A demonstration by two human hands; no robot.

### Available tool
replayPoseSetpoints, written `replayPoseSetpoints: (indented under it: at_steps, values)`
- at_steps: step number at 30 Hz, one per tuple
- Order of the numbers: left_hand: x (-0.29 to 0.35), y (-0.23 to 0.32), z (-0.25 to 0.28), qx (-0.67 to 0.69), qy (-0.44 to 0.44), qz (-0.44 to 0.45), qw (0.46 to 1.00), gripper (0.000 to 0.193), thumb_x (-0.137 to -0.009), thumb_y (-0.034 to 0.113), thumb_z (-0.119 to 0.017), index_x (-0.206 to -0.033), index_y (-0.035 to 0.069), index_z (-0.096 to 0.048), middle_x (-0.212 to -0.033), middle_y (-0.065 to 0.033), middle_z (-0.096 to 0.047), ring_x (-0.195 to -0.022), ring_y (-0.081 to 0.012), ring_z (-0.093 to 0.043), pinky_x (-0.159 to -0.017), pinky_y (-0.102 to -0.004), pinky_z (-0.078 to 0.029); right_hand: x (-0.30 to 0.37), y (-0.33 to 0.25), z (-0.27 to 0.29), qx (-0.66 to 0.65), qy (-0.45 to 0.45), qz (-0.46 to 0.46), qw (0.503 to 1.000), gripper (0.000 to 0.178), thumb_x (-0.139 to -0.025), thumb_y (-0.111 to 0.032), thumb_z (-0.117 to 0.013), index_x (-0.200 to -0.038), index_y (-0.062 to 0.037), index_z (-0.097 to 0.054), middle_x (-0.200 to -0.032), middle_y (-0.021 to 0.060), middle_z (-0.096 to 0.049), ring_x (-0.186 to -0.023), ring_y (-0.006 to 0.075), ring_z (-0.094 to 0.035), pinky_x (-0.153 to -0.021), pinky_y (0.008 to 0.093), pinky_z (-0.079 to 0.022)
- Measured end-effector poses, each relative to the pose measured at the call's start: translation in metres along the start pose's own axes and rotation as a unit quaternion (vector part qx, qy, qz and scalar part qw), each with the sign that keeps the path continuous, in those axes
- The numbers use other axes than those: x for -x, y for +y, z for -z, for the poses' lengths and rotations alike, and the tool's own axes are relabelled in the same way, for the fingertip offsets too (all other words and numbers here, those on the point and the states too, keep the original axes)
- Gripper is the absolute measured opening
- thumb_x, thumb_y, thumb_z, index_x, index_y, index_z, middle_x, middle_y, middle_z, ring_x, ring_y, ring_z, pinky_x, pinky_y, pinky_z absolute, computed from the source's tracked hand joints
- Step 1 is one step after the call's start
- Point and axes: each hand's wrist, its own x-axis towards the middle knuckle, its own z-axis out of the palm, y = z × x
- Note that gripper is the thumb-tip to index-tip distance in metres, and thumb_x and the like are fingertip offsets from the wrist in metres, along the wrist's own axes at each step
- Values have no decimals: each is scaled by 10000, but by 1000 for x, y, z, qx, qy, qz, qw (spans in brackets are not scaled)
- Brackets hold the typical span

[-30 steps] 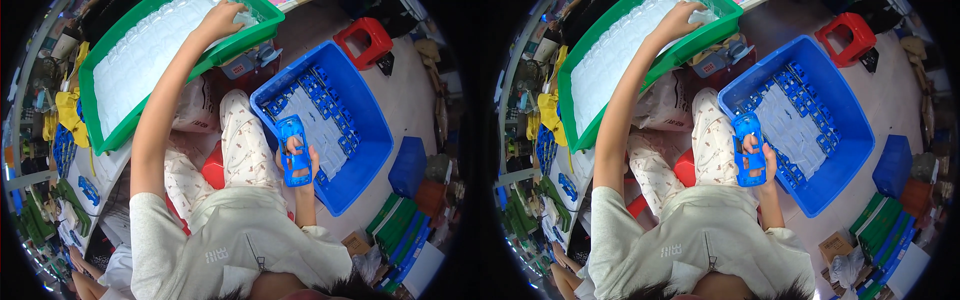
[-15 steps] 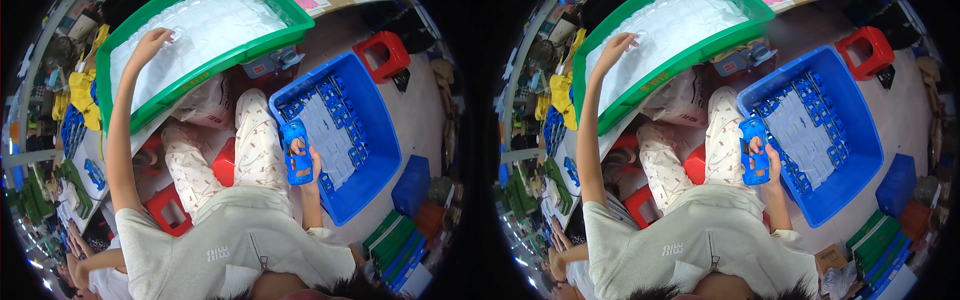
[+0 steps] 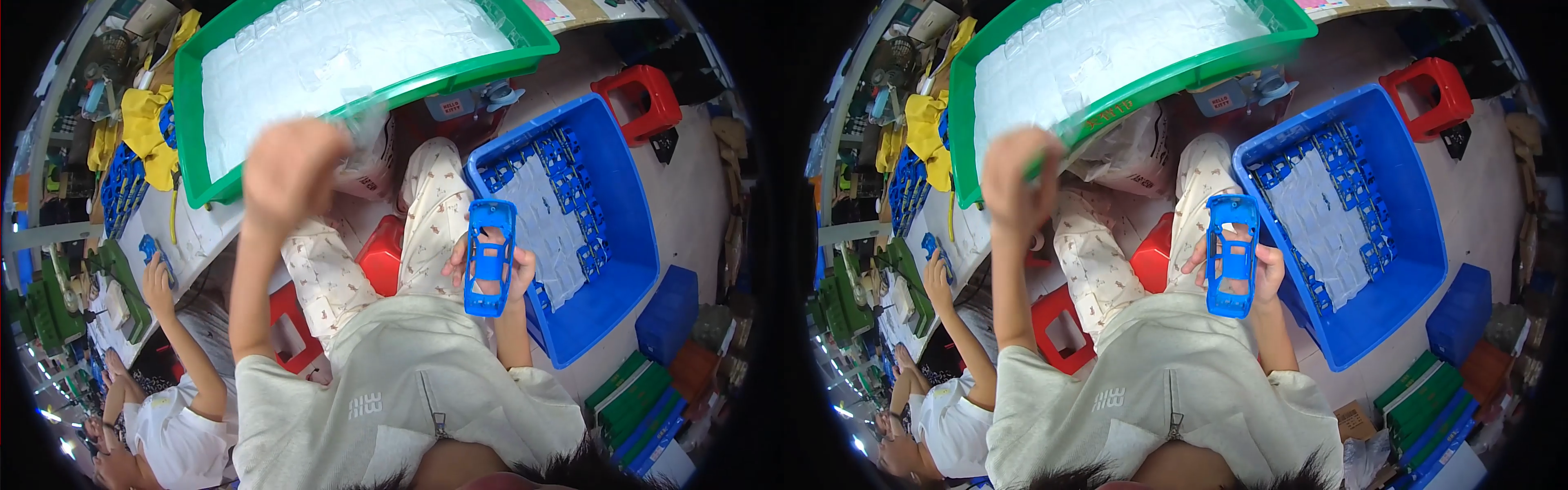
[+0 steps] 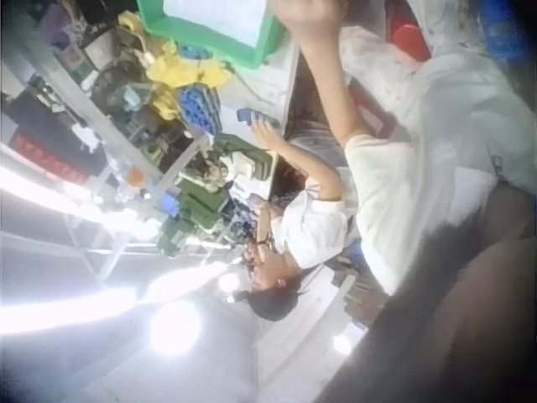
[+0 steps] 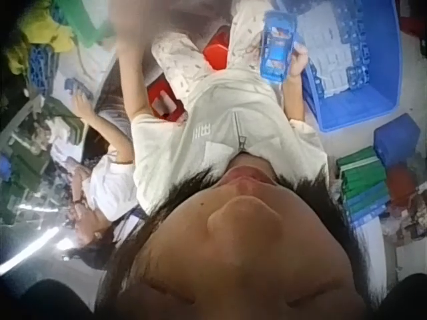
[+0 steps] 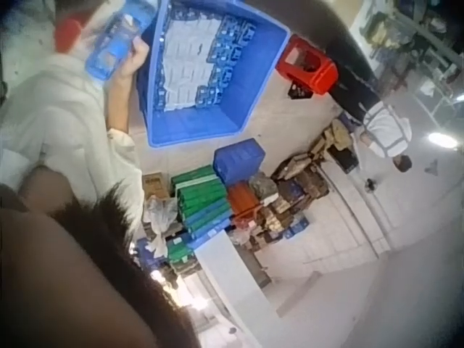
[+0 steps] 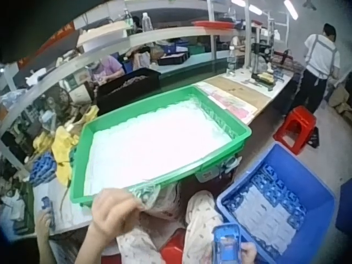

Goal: The person repeatedly retrieves a toy car shell from a bin and a clear window piece from a tray, then fits and presses the window piece into the car shell by hand.

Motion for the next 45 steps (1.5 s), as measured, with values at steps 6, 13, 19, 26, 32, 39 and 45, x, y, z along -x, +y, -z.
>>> replayPoseSetpoints:
  at_steps: [6,13,19,26,32,39,45]
  values:
    - [38,66,11,77,-65,-57,993,78,-705,69,-565,-771,36,-539,-845,-106,-591,-806,-231,-598,-654,-301,-497,-15,8,-10,66,-90,-24,994,827,-667,-474,-561,-1257,50,-312,-1073,317,-454,-621,301,-603,-530,333,-509]
    - [77,77,15,287,-14,116,951,140,-655,-11,-608,-754,38,-522,-934,-104,-610,-855,-252,-604,-671,-321,-493,-34,15,-40,-19,-205,-17,978,807,-639,-437,-628,-1215,71,-380,-1358,321,-99,-725,284,-621,-578,284,-498]
    - [95,110,19,592,59,476,647,202,-791,-49,-515,-906,38,-372,-964,-139,-558,-939,-177,-530,-791,-284,-413,-37,34,-50,69,-221,-40,972,810,-642,-512,-618,-1122,113,-429,-1221,338,-300,-612,285,-621,-473,273,-485]
    - [118,104,28,597,150,586,527,140,-804,55,-546,-920,16,-478,-869,-57,-501,-829,-133,-498,-773,-264,-387,-40,46,-58,173,-159,-68,970,845,-653,-506,-605,-1158,132,-376,-1226,317,-328,-646,251,-604,-504,272,-476]
    - [151,61,45,-14,169,466,869,145,-693,-76,-590,-812,5,-570,-845,-83,-551,-790,-197,-527,-733,-296,-420,-47,57,-52,212,-105,-47,971,820,-695,-484,-555,-1200,125,-339,-1165,246,-459,-697,217,-598,-597,306,-514]
    - [181,70,37,8,-167,327,930,245,-618,-52,-607,-855,12,-608,-788,-75,-557,-765,-230,-551,-665,-315,-452,-51,72,-37,165,-83,-87,979,649,-828,-406,-411,-1234,93,-325,-1040,211,-520,-760,223,-593,-640,340,-524]
    - [172,53,35,-174,-4,295,940,264,-625,2,-603,-888,17,-613,-754,-52,-536,-747,-204,-546,-627,-294,-459,-46,77,-28,140,-6,-101,985,541,-842,-361,-410,-1186,53,-359,-975,207,-534,-785,261,-594,-686,370,-518]
